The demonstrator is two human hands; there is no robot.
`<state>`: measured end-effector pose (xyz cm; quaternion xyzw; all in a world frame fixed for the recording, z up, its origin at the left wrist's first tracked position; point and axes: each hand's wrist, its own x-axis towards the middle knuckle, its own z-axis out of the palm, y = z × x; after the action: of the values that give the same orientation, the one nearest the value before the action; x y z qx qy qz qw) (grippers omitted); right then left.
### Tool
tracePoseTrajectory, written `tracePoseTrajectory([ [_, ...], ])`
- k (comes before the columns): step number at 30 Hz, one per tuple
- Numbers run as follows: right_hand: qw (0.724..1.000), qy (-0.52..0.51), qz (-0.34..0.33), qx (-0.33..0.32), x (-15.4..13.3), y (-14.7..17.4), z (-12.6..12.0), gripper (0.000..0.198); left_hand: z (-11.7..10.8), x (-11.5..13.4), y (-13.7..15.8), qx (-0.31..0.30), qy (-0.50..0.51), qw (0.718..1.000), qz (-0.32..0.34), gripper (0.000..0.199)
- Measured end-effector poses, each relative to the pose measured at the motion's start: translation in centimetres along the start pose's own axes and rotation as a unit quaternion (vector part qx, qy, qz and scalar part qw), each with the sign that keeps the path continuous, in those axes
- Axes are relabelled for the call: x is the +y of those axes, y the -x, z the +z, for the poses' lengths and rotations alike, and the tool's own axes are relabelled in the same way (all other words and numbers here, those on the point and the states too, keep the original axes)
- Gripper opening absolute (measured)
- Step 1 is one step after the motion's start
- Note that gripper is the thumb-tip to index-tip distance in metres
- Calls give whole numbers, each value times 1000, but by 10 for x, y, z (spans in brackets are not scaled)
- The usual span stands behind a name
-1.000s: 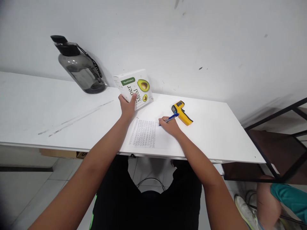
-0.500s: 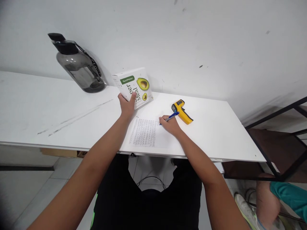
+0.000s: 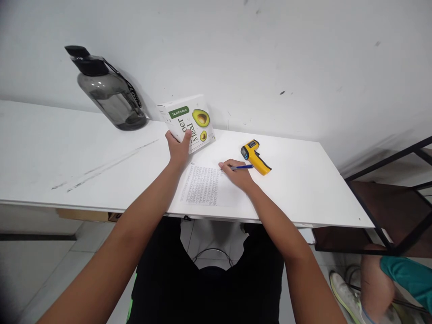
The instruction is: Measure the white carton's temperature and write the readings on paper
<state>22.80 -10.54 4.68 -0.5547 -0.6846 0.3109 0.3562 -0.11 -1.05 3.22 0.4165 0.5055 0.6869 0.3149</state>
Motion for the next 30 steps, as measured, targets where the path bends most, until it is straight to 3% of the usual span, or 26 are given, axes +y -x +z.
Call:
tracePoseTrajectory([
  [5, 978, 141, -148, -36, 5, 0, 0, 31, 0, 1, 0, 1, -5, 1000, -3, 71],
  [12, 932, 293, -181, -109, 6, 4, 3, 38, -1, -5, -2, -2, 8, 1000, 5, 73],
  [16, 887, 390, -222, -106, 3, 3, 10, 52, -2, -7, -3, -5, 7, 1000, 9, 72],
  [18, 881, 409, -229, -69, 3, 1, 6, 53, -2, -5, -2, -5, 7, 1000, 6, 72],
  [20, 889, 416, -189, 14, 5, -3, -5, 48, -1, -3, -1, -2, 3, 1000, 0, 71],
  [24, 894, 409, -22, 180, 21, -10, -35, 45, -1, 0, 0, 2, -7, 1000, -5, 71],
  [27, 899, 406, 43, 158, 34, -12, -44, 58, -1, -1, -1, 1, 2, 1000, -4, 71],
  [30, 900, 411, 63, 132, 38, -15, -42, 59, -1, -2, -1, -3, 6, 1000, -3, 73],
])
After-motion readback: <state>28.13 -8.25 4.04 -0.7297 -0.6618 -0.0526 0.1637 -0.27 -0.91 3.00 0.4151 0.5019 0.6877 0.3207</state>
